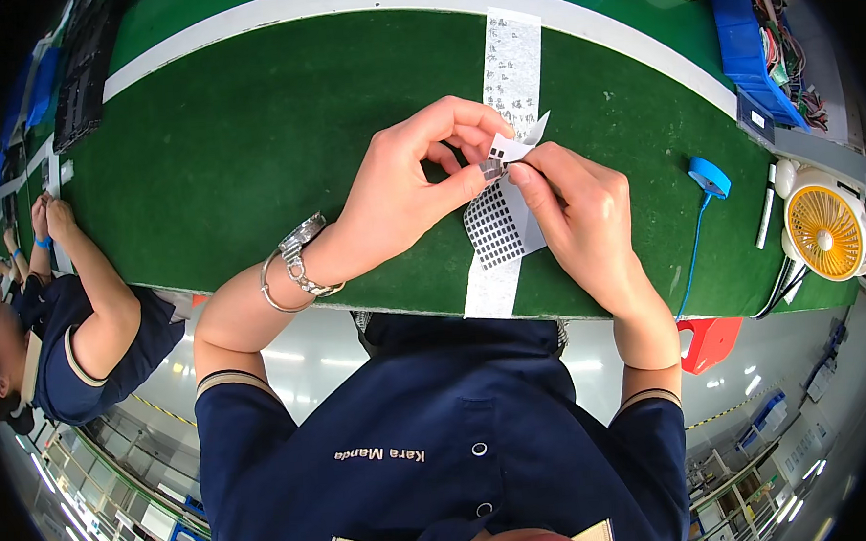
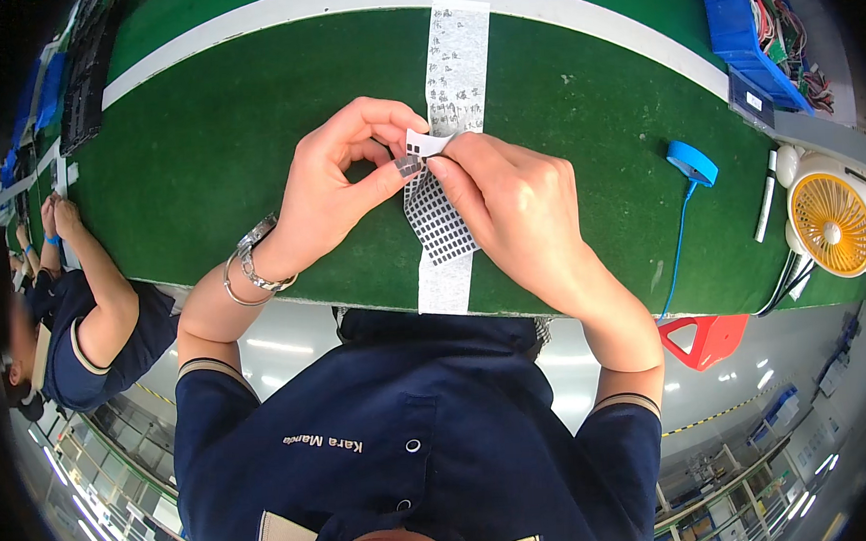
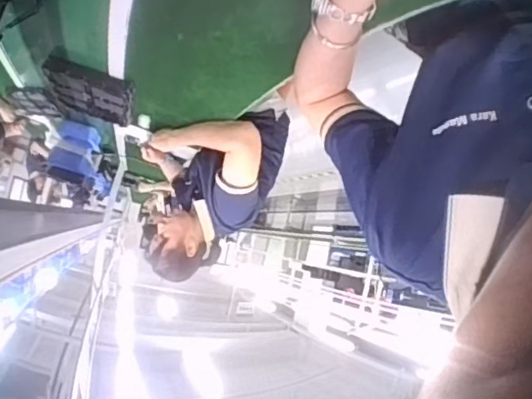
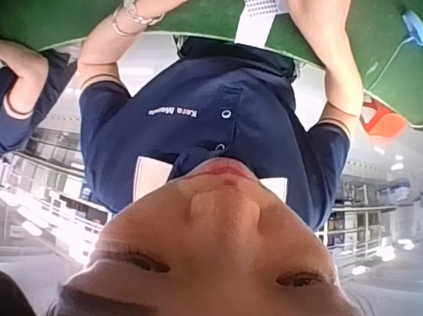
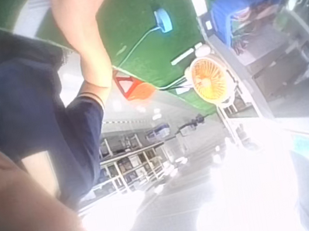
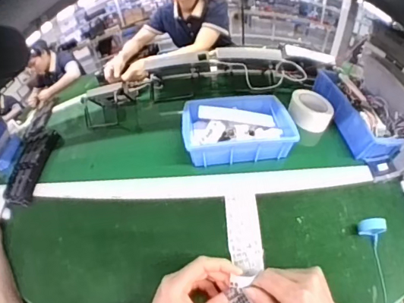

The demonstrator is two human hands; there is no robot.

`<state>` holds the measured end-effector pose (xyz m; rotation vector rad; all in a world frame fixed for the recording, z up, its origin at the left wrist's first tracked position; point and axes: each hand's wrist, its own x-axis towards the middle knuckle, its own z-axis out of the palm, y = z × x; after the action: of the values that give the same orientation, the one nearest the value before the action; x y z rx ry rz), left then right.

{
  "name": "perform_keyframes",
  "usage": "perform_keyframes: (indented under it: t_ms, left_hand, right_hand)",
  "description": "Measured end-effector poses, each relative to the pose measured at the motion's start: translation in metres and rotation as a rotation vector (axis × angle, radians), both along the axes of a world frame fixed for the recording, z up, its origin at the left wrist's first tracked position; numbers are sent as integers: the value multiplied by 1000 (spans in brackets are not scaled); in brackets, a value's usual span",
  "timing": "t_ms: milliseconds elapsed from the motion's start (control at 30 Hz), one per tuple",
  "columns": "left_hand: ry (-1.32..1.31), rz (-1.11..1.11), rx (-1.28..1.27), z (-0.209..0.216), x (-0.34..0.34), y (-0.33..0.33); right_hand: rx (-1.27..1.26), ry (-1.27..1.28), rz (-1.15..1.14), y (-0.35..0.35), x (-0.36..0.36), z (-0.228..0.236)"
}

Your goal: Inspecting small strips with a grid pattern and writing notes on a tape surface at a factory workbench.

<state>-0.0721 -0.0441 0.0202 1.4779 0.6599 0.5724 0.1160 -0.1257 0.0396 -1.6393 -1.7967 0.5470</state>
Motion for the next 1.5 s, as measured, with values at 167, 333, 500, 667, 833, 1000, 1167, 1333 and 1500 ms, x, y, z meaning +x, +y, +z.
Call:
perform_keyframes:
  t_ms: [167,333,500,667,833,1000,1167,1333,1500]
  left_hand:
    - [2,5,20,-2,0,-1]
    - [-1,12,32,-1,1,-1]
    - [3,6,28,-1,1,-2]
    - [-14,-28,-98,-4,0,-1]
    - [-73,-35,-264,-9,-1,3]
    - [-66,-51,-279,-9,-1,2]
    - [-56,-62,-285,-10,0,1]
    - [-48,-49,-272,-10,1,-1]
    - [-15,-36,-211,-7,1,-3]
  right_hand:
    - [-22,7,-20,0,0,1]
    - [-19,6,-11,0,0,0]
    - [-7,11,0,1,0,0]
    - [80,-27,10,0,1,-3]
    - [-14,81,23,-3,1,3]
    - [-155,177,49,-4,-1,3]
    - [-154,206,47,-3,-2,0]
    - [-169,179,48,-3,-2,-1]
    - [-174,182,47,-3,-2,-4]
